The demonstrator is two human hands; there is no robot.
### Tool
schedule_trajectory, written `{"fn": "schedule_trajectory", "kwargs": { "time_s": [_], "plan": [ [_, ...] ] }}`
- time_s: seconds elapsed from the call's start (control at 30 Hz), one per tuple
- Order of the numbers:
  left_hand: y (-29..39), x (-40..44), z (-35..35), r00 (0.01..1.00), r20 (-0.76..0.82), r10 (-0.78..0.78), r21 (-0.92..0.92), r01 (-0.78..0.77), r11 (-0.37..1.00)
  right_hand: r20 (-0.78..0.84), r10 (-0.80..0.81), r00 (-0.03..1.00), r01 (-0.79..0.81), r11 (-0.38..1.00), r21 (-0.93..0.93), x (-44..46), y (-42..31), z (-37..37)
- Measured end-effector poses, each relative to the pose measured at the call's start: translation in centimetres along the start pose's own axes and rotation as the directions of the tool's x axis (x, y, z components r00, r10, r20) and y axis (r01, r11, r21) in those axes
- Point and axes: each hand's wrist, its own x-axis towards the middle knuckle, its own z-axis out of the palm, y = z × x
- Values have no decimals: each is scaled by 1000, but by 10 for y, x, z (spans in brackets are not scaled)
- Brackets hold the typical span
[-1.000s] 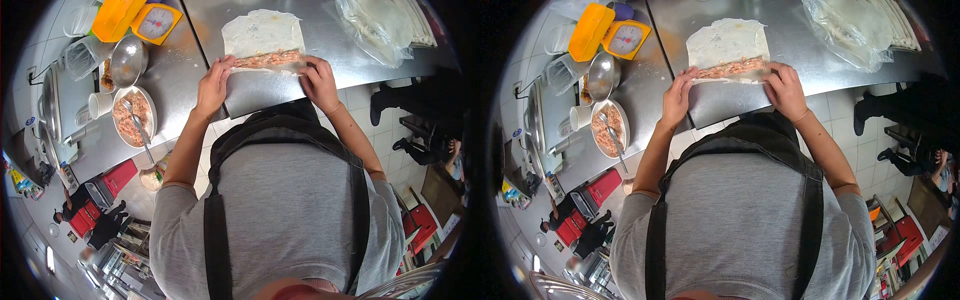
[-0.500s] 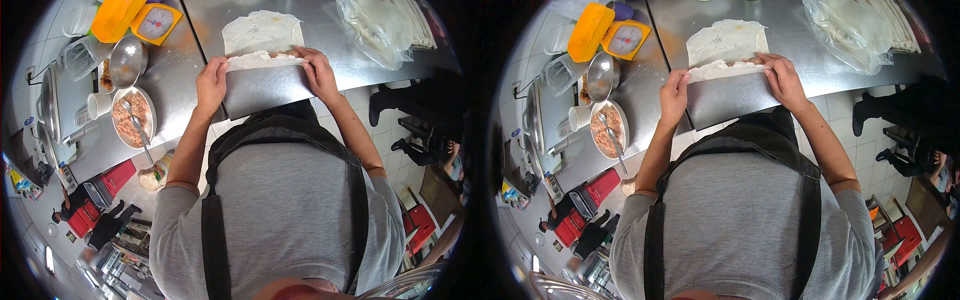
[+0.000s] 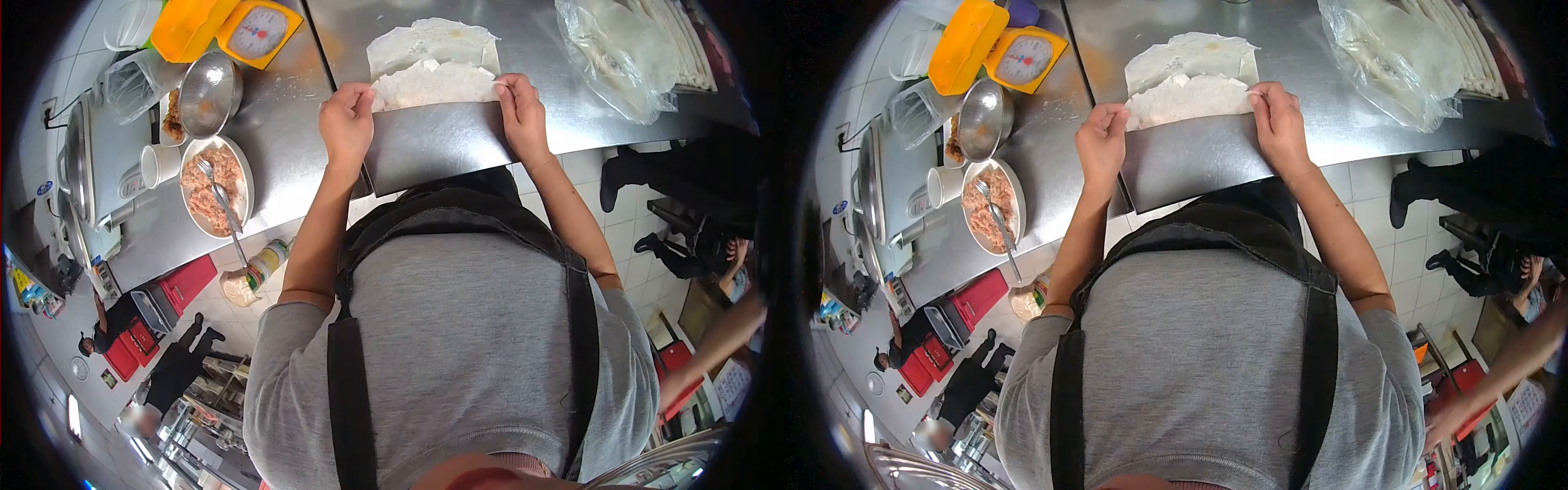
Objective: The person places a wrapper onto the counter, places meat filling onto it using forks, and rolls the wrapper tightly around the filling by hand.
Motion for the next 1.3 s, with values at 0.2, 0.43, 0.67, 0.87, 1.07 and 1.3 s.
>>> {"fn": "schedule_trajectory", "kwargs": {
  "time_s": [0.2,0.43,0.67,0.87,1.07,1.3],
  "plan": [
    [-6,8,4,997,14,-82,-38,82,996,27,63,998,-66,993,103,11,-2,0],
    [-17,18,12,995,16,-102,-23,102,995,103,177,979,-188,976,109,24,2,-1],
    [11,22,-3,966,99,-237,-63,244,968,189,307,933,-326,942,81,41,-6,-10],
    [-3,28,-4,959,221,-177,49,170,984,279,251,927,-289,951,105,49,11,-9],
    [-12,36,-1,938,312,-154,128,119,985,291,249,924,-293,948,122,52,10,-12],
    [-11,37,1,934,309,-177,140,139,980,130,200,971,-231,925,302,27,5,-7]
  ]
}}
